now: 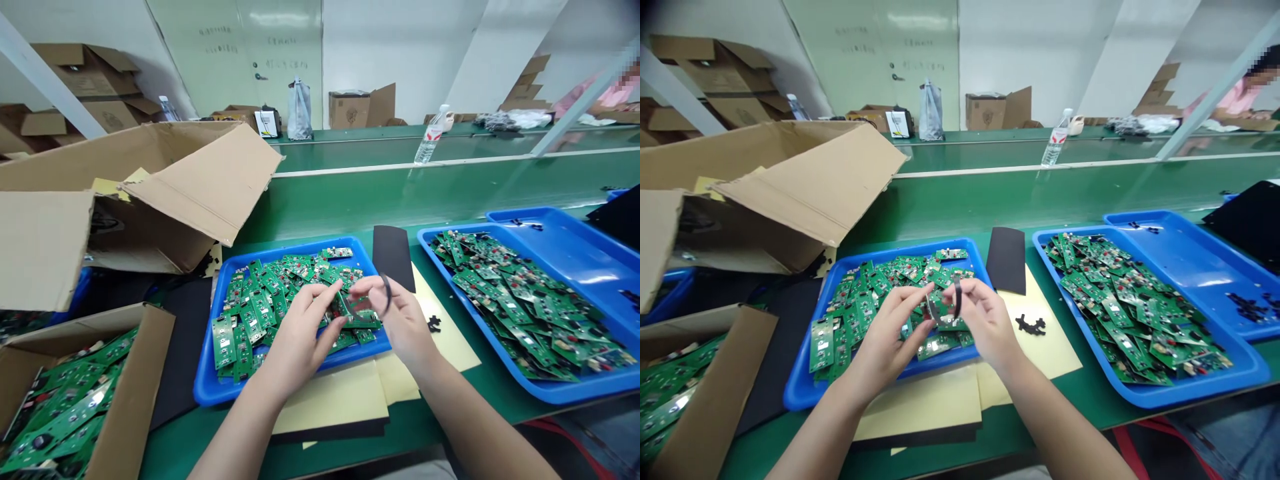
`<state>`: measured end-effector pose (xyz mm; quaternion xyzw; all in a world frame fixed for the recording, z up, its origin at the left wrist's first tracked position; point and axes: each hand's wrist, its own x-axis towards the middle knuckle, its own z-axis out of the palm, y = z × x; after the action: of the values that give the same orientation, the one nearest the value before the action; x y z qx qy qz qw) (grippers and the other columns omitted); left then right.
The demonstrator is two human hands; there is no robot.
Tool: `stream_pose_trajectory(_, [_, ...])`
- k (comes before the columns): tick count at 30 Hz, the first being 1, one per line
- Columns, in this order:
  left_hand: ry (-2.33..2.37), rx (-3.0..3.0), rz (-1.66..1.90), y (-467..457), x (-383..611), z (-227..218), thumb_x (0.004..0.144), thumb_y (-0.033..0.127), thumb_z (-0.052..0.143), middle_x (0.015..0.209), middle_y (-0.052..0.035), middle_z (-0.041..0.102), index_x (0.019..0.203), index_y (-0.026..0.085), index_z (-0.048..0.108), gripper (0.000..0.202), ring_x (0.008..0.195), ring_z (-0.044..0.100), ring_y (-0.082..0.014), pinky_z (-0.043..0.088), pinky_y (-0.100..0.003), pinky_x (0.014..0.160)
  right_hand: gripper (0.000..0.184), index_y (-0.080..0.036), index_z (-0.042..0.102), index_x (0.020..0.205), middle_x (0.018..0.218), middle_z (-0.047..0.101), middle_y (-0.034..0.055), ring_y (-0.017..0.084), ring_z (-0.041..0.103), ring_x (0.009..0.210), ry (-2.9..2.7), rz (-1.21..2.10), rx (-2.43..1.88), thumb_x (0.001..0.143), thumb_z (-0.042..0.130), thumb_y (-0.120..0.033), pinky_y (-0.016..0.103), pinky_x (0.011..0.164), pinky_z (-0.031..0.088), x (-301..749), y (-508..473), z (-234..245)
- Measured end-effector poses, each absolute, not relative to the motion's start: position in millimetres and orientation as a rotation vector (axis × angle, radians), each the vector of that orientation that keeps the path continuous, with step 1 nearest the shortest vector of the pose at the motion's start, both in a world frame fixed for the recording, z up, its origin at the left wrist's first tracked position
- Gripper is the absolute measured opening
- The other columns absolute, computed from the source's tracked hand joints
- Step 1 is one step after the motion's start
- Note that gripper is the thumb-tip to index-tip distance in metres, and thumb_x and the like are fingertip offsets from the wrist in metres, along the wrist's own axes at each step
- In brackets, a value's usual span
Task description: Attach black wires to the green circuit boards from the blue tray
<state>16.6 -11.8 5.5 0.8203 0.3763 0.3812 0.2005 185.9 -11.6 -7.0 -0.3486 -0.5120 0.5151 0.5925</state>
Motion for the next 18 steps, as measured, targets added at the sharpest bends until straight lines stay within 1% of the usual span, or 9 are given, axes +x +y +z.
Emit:
stream_pose_trajectory(2, [1.051, 2.432, 1.147, -10.9, 16.0, 3.7, 0.089, 0.021, 0.05, 0.104, -0.0092, 0.055, 0.134, 0.023, 0.038, 0.047, 0.097, 0.055, -0.0208, 0.05, -0.038, 0.082, 0.036, -0.018, 0.062, 0.076, 0.071, 0.064, 0.0034, 0.014, 0.063, 0.064, -1.142, 1.387, -0.8, 0.086, 0.052, -0.051, 0.026, 0.058, 0.053, 187.9, -9.9, -6.1])
stream_pose_trajectory(4, [1.056, 2.472, 1.204, -10.6, 16.0, 3.3, 0.087, 0.019, 0.052, 0.104, -0.0091, 0.057, 0.13, 0.022, 0.04, 0.045, 0.096, 0.056, -0.0206, 0.05, -0.038, 0.08, 0.036, -0.017, 0.059, 0.074, 0.062, 0.064, 0.0012, 0.013, 0.063, 0.055, -1.151, 1.595, -0.773, 0.079, 0.061, -0.053, 0.025, 0.054, 0.052, 189.7, -9.6, -4.4])
stream_pose_trajectory(6, [1.079, 2.467, 1.243, -10.7, 16.0, 3.8, 0.087, 0.018, 0.053, 0.104, -0.0086, 0.059, 0.123, 0.022, 0.045, 0.037, 0.096, 0.058, -0.0207, 0.051, -0.037, 0.08, 0.034, -0.016, 0.057, 0.079, 0.061, 0.066, 0.0001, 0.013, 0.065, 0.054, -1.154, 1.728, -0.748, 0.072, 0.071, -0.046, 0.026, 0.056, 0.054, 190.2, -11.0, -1.9])
stream_pose_trajectory(7, [1.092, 2.463, 1.262, -10.7, 16.0, 4.3, 0.086, 0.018, 0.053, 0.104, -0.0085, 0.06, 0.119, 0.022, 0.048, 0.034, 0.096, 0.058, -0.0209, 0.051, -0.037, 0.08, 0.033, -0.017, 0.056, 0.08, 0.061, 0.067, -0.0002, 0.013, 0.066, 0.056, -1.14, 1.76, -0.737, 0.071, 0.074, -0.043, 0.026, 0.057, 0.054, 189.9, -11.9, -0.5])
stream_pose_trajectory(11, [1.129, 2.419, 1.314, -10.9, 16.2, 6.9, 0.084, 0.02, 0.057, 0.098, -0.0068, 0.063, 0.109, 0.022, 0.053, 0.025, 0.091, 0.06, -0.0202, 0.051, -0.035, 0.077, 0.026, -0.017, 0.056, 0.075, 0.059, 0.067, -0.0021, 0.011, 0.066, 0.055, -1.031, 1.827, -0.7, 0.07, 0.076, -0.032, 0.021, 0.055, 0.053, 187.7, -13.9, 2.1])
stream_pose_trajectory(14, [1.123, 2.325, 1.34, -11.4, 16.8, 8.8, 0.083, 0.021, 0.06, 0.092, -0.0049, 0.064, 0.104, 0.022, 0.056, 0.021, 0.085, 0.061, -0.0187, 0.052, -0.034, 0.074, 0.028, -0.016, 0.057, 0.074, 0.056, 0.066, -0.0025, 0.01, 0.064, 0.048, -0.955, 1.881, -0.701, 0.066, 0.079, -0.031, 0.02, 0.05, 0.052, 186.9, -12.5, -0.5])
stream_pose_trajectory(18, [1.061, 2.122, 1.34, -13.4, 18.6, 8.9, 0.082, 0.022, 0.062, 0.088, -0.0036, 0.063, 0.1, 0.021, 0.058, 0.019, 0.081, 0.061, -0.0163, 0.055, -0.031, 0.072, 0.033, -0.016, 0.058, 0.082, 0.054, 0.065, -0.0036, 0.009, 0.062, 0.044, -0.927, 1.904, -0.67, 0.065, 0.08, -0.032, 0.017, 0.046, 0.05, 186.7, -10.8, -4.7])
